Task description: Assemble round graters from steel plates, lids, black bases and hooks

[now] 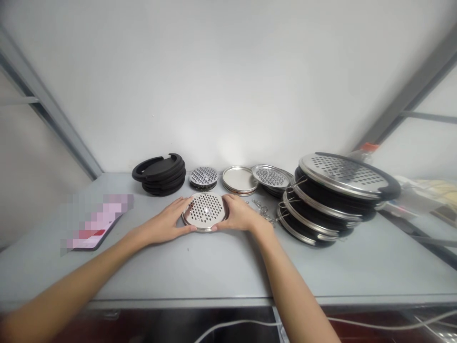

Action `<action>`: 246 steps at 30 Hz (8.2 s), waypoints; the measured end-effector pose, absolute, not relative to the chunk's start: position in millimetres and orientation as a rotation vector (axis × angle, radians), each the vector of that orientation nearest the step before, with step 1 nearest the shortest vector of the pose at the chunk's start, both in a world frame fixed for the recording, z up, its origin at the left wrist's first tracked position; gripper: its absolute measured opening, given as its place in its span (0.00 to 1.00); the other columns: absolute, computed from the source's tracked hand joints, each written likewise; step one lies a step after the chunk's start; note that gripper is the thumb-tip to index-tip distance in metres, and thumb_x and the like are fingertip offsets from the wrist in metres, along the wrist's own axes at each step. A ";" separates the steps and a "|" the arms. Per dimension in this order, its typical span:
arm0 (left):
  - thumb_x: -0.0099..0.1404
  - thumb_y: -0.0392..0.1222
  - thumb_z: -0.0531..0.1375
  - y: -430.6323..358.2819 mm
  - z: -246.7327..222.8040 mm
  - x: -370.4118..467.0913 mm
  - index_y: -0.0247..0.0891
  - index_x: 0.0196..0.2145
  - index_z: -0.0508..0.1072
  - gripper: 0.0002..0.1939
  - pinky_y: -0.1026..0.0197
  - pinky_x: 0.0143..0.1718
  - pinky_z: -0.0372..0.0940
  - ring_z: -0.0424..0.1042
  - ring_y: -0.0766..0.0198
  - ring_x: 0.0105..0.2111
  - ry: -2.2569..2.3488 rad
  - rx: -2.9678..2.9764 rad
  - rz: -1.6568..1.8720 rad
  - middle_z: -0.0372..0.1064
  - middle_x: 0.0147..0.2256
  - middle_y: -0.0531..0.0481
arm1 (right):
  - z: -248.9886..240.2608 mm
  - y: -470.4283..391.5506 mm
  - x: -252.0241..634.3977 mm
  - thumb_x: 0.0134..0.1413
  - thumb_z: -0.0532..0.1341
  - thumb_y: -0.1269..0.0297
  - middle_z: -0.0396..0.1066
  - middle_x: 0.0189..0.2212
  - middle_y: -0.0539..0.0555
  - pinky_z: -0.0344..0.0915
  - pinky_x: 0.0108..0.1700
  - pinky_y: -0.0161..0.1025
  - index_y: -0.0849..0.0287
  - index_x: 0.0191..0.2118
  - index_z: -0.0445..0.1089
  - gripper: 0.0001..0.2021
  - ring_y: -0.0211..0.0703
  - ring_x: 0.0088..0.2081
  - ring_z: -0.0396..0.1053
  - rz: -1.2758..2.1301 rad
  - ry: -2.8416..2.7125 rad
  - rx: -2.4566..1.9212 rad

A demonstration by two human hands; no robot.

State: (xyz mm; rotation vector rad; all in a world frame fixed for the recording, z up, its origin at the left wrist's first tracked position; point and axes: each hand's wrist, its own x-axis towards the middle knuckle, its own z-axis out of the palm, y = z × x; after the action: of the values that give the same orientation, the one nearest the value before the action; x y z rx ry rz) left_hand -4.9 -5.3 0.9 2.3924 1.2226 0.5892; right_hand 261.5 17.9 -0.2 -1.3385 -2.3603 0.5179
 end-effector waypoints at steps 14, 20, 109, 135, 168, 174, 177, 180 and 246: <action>0.60 0.66 0.54 -2.7 -8.4 -12.0 0.38 0.67 0.41 0.48 0.47 0.64 0.41 0.34 0.47 0.66 1.272 2.470 0.342 0.32 0.67 0.40 | -10.1 12.4 244.7 0.32 0.67 0.39 0.41 0.66 0.70 0.47 0.64 0.55 0.65 0.65 0.48 0.56 0.61 0.65 0.45 0.624 -2.393 -1.216; 0.60 0.67 0.54 -3.1 -13.7 -10.3 0.36 0.66 0.43 0.48 0.48 0.64 0.40 0.33 0.47 0.66 1.275 2.461 0.365 0.32 0.67 0.40 | -13.6 14.7 244.8 0.30 0.69 0.41 0.44 0.65 0.68 0.48 0.64 0.55 0.63 0.64 0.52 0.55 0.62 0.65 0.46 0.652 -2.355 -1.201; 0.60 0.46 0.63 7.4 4.4 -2.9 0.36 0.40 0.77 0.14 0.62 0.35 0.65 0.71 0.62 0.31 1.035 2.033 1.370 0.75 0.32 0.50 | 2.4 15.5 239.1 0.45 0.68 0.57 0.68 0.52 0.60 0.60 0.56 0.51 0.55 0.59 0.58 0.34 0.51 0.54 0.66 0.804 -1.806 -0.933; 0.63 0.48 0.60 1.8 10.6 -0.1 0.39 0.54 0.64 0.24 0.52 0.54 0.61 0.66 0.55 0.52 1.073 2.188 1.400 0.66 0.52 0.42 | 11.2 12.7 238.3 0.49 0.65 0.56 0.74 0.36 0.52 0.67 0.44 0.40 0.59 0.44 0.73 0.17 0.43 0.37 0.71 1.182 -1.658 -0.830; 0.66 0.50 0.57 6.4 16.5 -1.9 0.36 0.38 0.72 0.14 0.63 0.35 0.65 0.70 0.64 0.32 1.033 1.907 1.446 0.68 0.30 0.51 | 4.7 17.8 237.5 0.49 0.65 0.54 0.76 0.34 0.52 0.69 0.45 0.45 0.58 0.39 0.74 0.15 0.45 0.37 0.72 1.206 -1.511 -0.732; 0.64 0.48 0.59 7.5 12.2 -5.3 0.39 0.48 0.70 0.17 0.55 0.49 0.64 0.70 0.57 0.45 1.127 2.140 1.246 0.71 0.46 0.46 | 8.6 17.2 242.8 0.47 0.67 0.56 0.75 0.35 0.51 0.71 0.37 0.41 0.57 0.44 0.74 0.17 0.44 0.35 0.72 1.156 -1.453 -0.749; 0.63 0.49 0.60 5.5 12.3 -7.8 0.40 0.57 0.62 0.26 0.53 0.54 0.62 0.67 0.55 0.52 1.127 2.360 1.249 0.66 0.53 0.44 | 10.9 13.3 238.8 0.46 0.68 0.58 0.76 0.37 0.51 0.70 0.43 0.42 0.57 0.42 0.76 0.16 0.47 0.39 0.72 0.964 -1.551 -0.822; 0.63 0.50 0.61 3.8 15.7 -10.4 0.43 0.60 0.57 0.31 0.50 0.58 0.57 0.62 0.53 0.56 1.074 2.593 1.199 0.62 0.57 0.43 | 9.9 8.4 232.7 0.46 0.68 0.59 0.77 0.40 0.53 0.68 0.47 0.44 0.57 0.42 0.76 0.15 0.48 0.42 0.73 0.779 -1.643 -0.854; 0.67 0.43 0.55 13.0 13.6 -20.6 0.41 0.47 0.71 0.13 0.54 0.52 0.63 0.69 0.58 0.48 1.111 2.697 1.365 0.71 0.47 0.46 | -14.2 14.5 235.0 0.62 0.48 0.49 0.59 0.60 0.67 0.53 0.61 0.52 0.66 0.58 0.61 0.28 0.55 0.61 0.56 0.193 -2.408 -1.351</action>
State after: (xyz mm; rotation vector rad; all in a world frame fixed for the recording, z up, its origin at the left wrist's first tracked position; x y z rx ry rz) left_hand -20.6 13.0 13.6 2.6968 1.1111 1.3647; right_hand 235.0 14.5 -14.2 -1.3511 -2.4082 0.1934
